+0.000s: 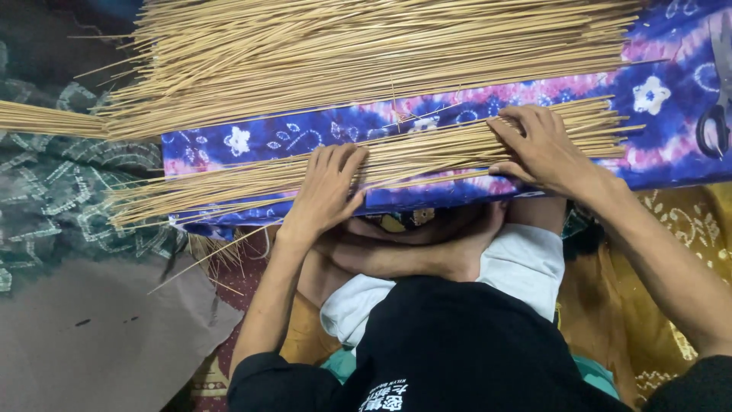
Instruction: Organizing and weaving thin wooden sticks by hand on a floor mat.
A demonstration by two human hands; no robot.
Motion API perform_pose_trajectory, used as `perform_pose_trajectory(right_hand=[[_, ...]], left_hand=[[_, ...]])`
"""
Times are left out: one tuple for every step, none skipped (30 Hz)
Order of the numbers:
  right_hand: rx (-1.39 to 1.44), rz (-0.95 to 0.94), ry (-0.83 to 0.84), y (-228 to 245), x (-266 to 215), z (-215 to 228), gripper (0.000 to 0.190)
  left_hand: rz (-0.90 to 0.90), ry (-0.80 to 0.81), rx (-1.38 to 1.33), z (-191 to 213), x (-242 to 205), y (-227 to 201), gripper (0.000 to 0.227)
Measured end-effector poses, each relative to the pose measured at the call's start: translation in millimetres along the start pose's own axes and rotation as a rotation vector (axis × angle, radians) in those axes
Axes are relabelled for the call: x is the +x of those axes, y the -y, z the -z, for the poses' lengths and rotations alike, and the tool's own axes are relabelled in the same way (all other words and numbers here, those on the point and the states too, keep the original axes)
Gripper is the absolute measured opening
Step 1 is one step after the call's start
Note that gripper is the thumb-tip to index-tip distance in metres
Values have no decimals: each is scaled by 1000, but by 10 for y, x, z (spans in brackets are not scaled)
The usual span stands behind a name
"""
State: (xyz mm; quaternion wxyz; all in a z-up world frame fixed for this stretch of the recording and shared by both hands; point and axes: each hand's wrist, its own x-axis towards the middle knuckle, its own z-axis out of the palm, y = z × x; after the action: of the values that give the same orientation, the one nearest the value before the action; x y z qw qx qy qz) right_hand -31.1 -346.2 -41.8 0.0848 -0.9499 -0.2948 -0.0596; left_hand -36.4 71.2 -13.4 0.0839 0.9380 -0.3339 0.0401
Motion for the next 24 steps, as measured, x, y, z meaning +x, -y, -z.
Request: perform_pose_trajectory(right_hand=[[1, 1, 0, -13, 7, 18, 71], [20, -3, 7, -24, 14, 35, 72], [40, -8, 15, -37, 21, 55, 72], [40, -7, 15, -104, 29, -9, 72], [18, 2, 30, -172, 34, -74, 71], [-4, 12, 45, -242, 39, -139, 69], [-4, 10, 45, -236, 48, -110, 69], [-8, 31, 89, -228, 58, -82, 61], [-12, 57, 133, -220, 88, -56, 54], [-12, 59, 133, -220, 114, -47, 54], [18, 56, 198, -211, 121, -43, 53], [47, 53, 262, -203, 126, -38, 52], [45, 53, 262, -172, 154, -44, 52], [-4, 52, 316, -142, 181, -47, 56], [-51, 50, 371, -105, 199, -52, 60], [-51, 49, 371, -69, 188, -102, 60], [-119, 93, 349, -38, 186, -153, 59], [-187, 136, 326, -6, 185, -204, 58], [-187, 136, 327, -4, 180, -227, 58], [-218, 153, 284, 0, 175, -249, 57], [-251, 171, 237, -8, 185, -267, 55], [-254, 172, 236, 13, 194, -238, 55], [-270, 160, 212, 44, 188, -215, 55], [-286, 147, 188, 74, 184, -192, 55]], left_hand=[[1, 0, 1, -51, 0, 29, 78], [1, -39, 21, -102, -2, 59, 74], [1, -78, 40, -155, -2, 87, 71], [2, -77, 40, -118, -2, 73, 71], [-5, -75, 19, -83, 2, 58, 71], [-12, -73, -2, -48, 8, 44, 72], [-14, -73, -3, -50, 0, 34, 72], [6, -51, -24, -50, -10, 26, 76], [31, -30, -43, -47, -29, 22, 80], [33, -31, -42, -75, -21, 65, 80], [47, -24, -19, -111, -26, 96, 74], [60, -17, 4, -146, -31, 126, 68], [60, -19, 4, -161, -33, 139, 68], [77, 17, 23, -175, -35, 149, 64], [93, 54, 43, -187, -40, 157, 59], [92, 54, 42, -187, -33, 157, 59], [69, 63, 52, -186, -21, 160, 54], [45, 73, 61, -185, -11, 164, 50], [45, 73, 60, -202, -10, 170, 50], [32, 78, 63, -218, -10, 176, 49], [19, 79, 69, -232, 1, 188, 47], [20, 76, 69, -207, 6, 171, 47], [22, 74, 68, -184, 5, 151, 49], [24, 72, 67, -160, 6, 130, 50]])
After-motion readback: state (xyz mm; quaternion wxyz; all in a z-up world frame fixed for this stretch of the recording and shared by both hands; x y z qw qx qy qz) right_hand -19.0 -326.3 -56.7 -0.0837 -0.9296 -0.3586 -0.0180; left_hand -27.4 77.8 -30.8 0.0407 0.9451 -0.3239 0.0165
